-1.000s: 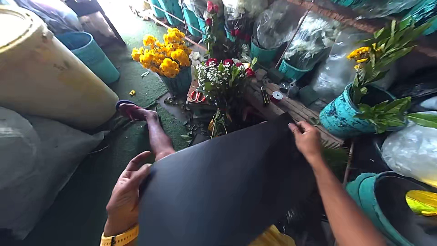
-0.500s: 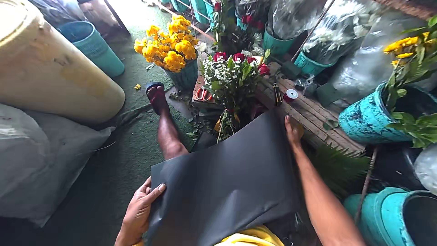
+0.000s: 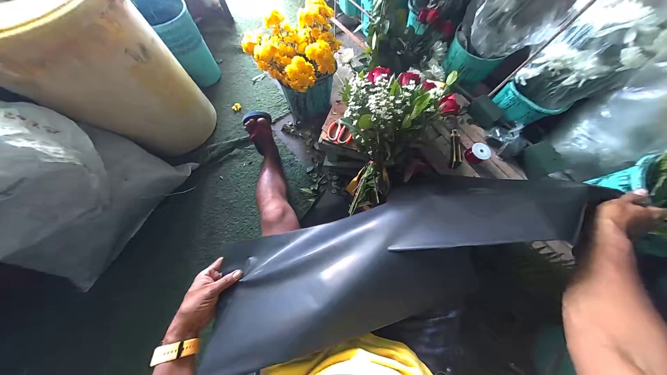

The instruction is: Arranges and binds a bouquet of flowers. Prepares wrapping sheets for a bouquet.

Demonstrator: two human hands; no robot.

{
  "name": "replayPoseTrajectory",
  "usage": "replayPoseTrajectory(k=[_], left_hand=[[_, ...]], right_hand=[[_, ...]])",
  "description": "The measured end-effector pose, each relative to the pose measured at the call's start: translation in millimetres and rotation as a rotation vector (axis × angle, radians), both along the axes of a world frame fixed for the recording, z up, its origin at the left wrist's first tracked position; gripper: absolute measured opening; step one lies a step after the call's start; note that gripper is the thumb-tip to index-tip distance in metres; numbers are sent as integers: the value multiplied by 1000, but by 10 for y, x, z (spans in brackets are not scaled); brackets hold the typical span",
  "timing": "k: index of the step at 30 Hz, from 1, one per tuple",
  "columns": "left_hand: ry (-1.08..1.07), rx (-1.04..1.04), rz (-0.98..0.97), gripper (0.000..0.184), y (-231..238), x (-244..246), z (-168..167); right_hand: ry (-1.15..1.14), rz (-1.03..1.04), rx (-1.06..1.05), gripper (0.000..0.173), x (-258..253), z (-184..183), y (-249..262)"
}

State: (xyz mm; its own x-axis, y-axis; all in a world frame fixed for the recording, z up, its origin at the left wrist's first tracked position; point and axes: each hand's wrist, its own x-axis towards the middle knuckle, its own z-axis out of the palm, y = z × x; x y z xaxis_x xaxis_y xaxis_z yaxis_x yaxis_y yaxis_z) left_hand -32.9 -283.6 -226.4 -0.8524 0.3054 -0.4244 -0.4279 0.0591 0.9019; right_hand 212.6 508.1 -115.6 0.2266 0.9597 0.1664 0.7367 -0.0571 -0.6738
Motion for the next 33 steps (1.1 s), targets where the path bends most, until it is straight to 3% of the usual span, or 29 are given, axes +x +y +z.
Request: replayPoseTrajectory(k=[2,4,6,8,10,11,13,14,15,16,20,23,24,26,29,33], left_hand=[[20,-46,34,42,-113,-99,-104],[7,-80,37,44,-165,-140,-89],[-66,-76,6,45,-206,-93,-32],[-143,-41,-2,31,-271,-27,-16],[-149,-57,1,24,-338,2,-24],[-150,-55,3,25,-376,15,-36],[-167,-29,0,27,-451,39,-59],[-167,-20,-9,27,-476,46,-61],[-157,-20,-29,26,-479,33,-58],[-141,-12,-46,25,-468,11,-62],[-25,-3,-42,21,-471,-7,-102],[19,-39,-6,21,-535,-21,-99],[16,-49,7,22,-552,-12,-93],[-10,-70,32,23,-569,7,-72],[-21,-102,66,23,-581,-20,-89],[-67,-61,104,19,-617,-25,-168]], right_hand=[[31,32,149,71,11,138,-238],[52,201,284,63,-57,288,-662],[113,521,307,50,-149,300,-1161],[231,903,231,36,-256,218,-1710],[422,1286,-10,26,-307,181,-2183],[469,1487,-250,29,-297,201,-2335],[302,1835,-809,38,-336,247,-2485],[131,1897,-984,45,-425,232,-2537],[-32,1829,-1001,50,-527,211,-2592],[-146,1674,-884,57,-638,186,-2628],[-441,1134,-279,89,-1031,-61,-2545],[-346,1045,-29,71,-1112,-231,-2613],[-270,1059,-28,61,-1123,-241,-2705],[-249,1094,-220,53,-1113,-269,-2883],[-424,1104,-683,74,-1156,-491,-2933],[-84,1046,-909,83,-1366,-1015,-3032]])
